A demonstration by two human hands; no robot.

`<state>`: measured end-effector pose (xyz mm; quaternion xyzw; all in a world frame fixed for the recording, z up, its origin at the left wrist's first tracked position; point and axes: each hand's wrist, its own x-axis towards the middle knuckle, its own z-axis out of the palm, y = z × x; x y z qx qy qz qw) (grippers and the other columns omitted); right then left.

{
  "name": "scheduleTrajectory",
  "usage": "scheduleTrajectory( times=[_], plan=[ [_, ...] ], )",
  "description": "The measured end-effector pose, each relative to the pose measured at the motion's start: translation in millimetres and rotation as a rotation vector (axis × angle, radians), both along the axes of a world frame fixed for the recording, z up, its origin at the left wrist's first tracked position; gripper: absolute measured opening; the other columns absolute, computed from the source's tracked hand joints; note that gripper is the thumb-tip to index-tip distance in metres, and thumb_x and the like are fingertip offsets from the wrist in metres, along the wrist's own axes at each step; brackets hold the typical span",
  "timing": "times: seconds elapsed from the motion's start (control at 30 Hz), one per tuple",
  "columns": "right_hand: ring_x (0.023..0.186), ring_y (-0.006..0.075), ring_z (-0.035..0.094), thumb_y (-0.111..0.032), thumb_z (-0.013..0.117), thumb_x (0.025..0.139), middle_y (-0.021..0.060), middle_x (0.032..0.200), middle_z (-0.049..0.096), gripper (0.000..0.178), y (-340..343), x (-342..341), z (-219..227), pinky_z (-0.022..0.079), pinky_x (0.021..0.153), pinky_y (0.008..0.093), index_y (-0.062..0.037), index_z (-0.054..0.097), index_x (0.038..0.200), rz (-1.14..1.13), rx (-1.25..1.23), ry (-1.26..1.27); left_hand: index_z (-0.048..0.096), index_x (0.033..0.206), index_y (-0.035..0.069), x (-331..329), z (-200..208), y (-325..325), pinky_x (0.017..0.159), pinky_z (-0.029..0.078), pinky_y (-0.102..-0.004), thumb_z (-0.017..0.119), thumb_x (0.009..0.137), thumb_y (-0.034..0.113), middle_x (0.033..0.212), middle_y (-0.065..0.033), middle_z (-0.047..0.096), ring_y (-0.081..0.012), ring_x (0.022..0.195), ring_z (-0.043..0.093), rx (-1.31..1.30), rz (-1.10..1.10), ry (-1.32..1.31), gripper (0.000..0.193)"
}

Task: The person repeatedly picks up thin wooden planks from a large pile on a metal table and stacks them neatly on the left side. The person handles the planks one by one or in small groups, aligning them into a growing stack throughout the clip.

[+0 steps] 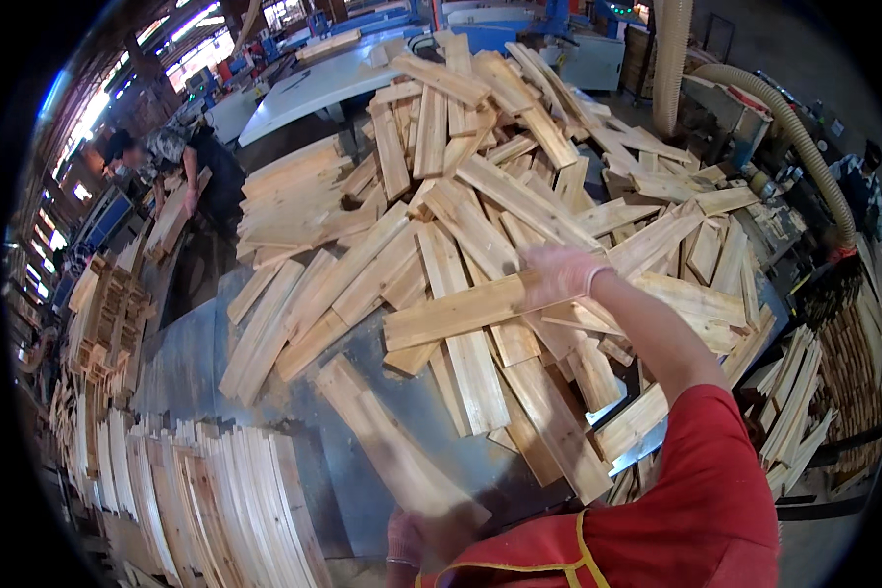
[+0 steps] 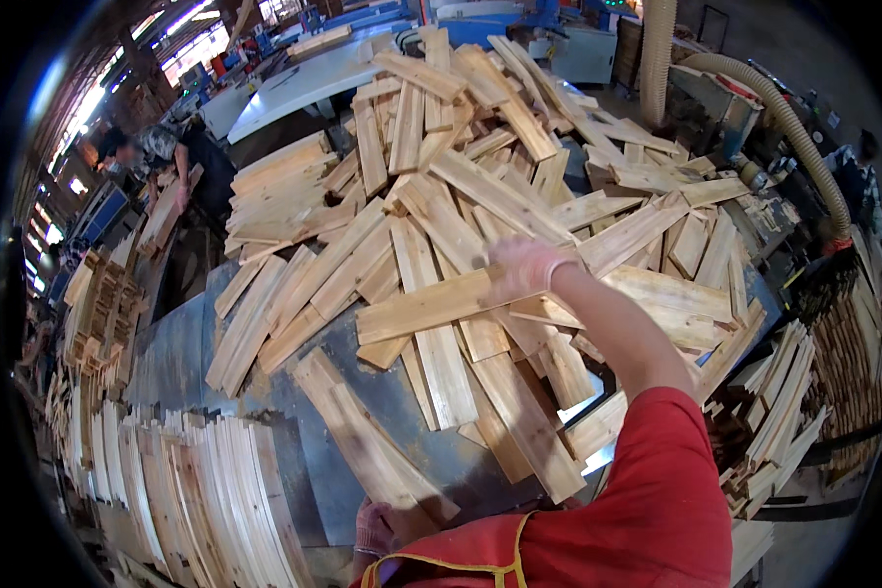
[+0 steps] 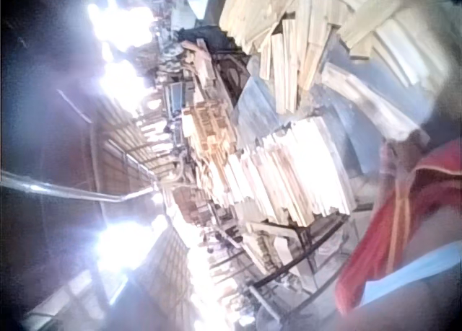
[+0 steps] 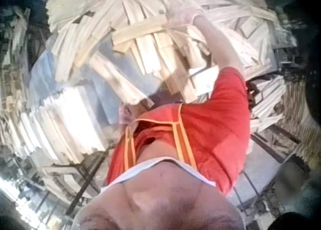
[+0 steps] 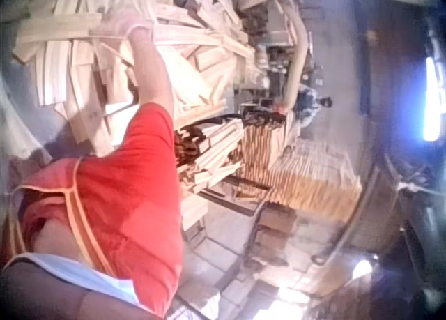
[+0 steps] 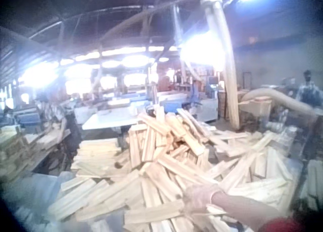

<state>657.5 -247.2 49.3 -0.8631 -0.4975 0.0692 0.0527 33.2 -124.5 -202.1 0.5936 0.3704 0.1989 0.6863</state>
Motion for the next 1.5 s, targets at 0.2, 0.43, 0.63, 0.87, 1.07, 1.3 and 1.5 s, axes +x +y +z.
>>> scheduleTrajectory(
  times=[0.2,0.43,0.63,0.87,1.07,1.3,1.5],
  plan=[
    [0.134,0.0421,0.056,-0.040,0.081,0.080,0.0167,0.136,0.064,0.082,6.9,-81.1,4.2,0.045,0.111,0.0512,-0.0158,0.050,0.151,0.077,-0.170,-0.032,0.071,0.117,0.001,0.1,-18.6,9.3,0.078,0.058,-0.0388,0.058,0.090,0.007,0.102,-0.0163,0.072,-0.0328,0.095,0.072,-0.236,0.024,-0.087,0.030],
    [0.114,0.0309,0.072,-0.023,0.073,0.084,0.0172,0.127,0.073,0.073,-5.5,-208.3,-47.0,0.056,0.097,0.0428,0.0001,0.054,0.150,-0.095,0.086,1.247,0.063,0.135,0.000,-7.6,86.0,9.9,0.097,0.059,-0.0423,0.057,0.096,0.009,0.130,-0.0196,0.069,-0.0329,0.114,0.070,-0.242,0.059,-0.173,0.041],
    [0.128,0.0291,0.067,-0.005,0.073,0.088,0.0168,0.138,0.069,0.069,7.9,-367.0,-117.8,0.055,0.110,0.0449,0.0028,0.051,0.153,-0.251,0.267,2.247,0.051,0.152,0.004,-55.8,104.6,42.8,0.084,0.062,-0.0432,0.054,0.109,0.028,0.110,-0.0129,0.073,-0.0284,0.096,0.073,-0.618,0.343,-0.249,0.050],
    [0.119,0.0262,0.069,-0.005,0.072,0.093,0.0136,0.130,0.070,0.057,35.7,-497.2,-131.3,0.056,0.106,0.0429,-0.0018,0.055,0.148,-0.382,0.246,2.138,0.050,0.152,0.008,-125.3,89.6,62.1,0.054,0.045,-0.0351,0.049,0.112,0.045,0.080,-0.0048,0.068,-0.0179,0.059,0.058,-1.003,0.122,-0.718,0.055],
    [0.116,0.0250,0.069,-0.022,0.073,0.095,0.0188,0.124,0.073,0.059,61.3,-569.7,-142.4,0.054,0.101,0.0380,-0.0019,0.057,0.147,-0.045,-0.002,1.385,0.055,0.149,0.003,-150.2,94.4,86.2,0.085,0.054,-0.0416,0.053,0.109,0.046,0.111,-0.0185,0.070,-0.0320,0.096,0.066,-0.411,0.250,0.118,0.059],
    [0.116,0.0419,0.070,-0.040,0.072,0.090,0.0258,0.124,0.073,0.066,142.7,-644.0,-144.1,0.054,0.100,0.0493,-0.0046,0.056,0.143,0.547,-0.157,1.075,0.055,0.147,-0.002,-145.0,139.3,98.1,0.121,0.036,-0.0507,0.067,0.098,0.041,0.146,-0.0224,0.058,-0.0394,0.143,0.049,0.772,0.252,0.711,0.067],
    [0.129,0.0382,0.062,-0.033,0.073,0.086,0.0227,0.137,0.067,0.058,171.0,-465.0,-86.1,0.050,0.110,0.0427,-0.0052,0.065,0.136,0.667,0.048,0.683,0.049,0.153,0.005,-156.6,132.8,96.2,0.121,0.035,-0.0540,0.074,0.090,0.037,0.154,-0.0169,0.051,-0.0382,0.144,0.046,1.001,-0.049,1.095,0.075]
  ],
)
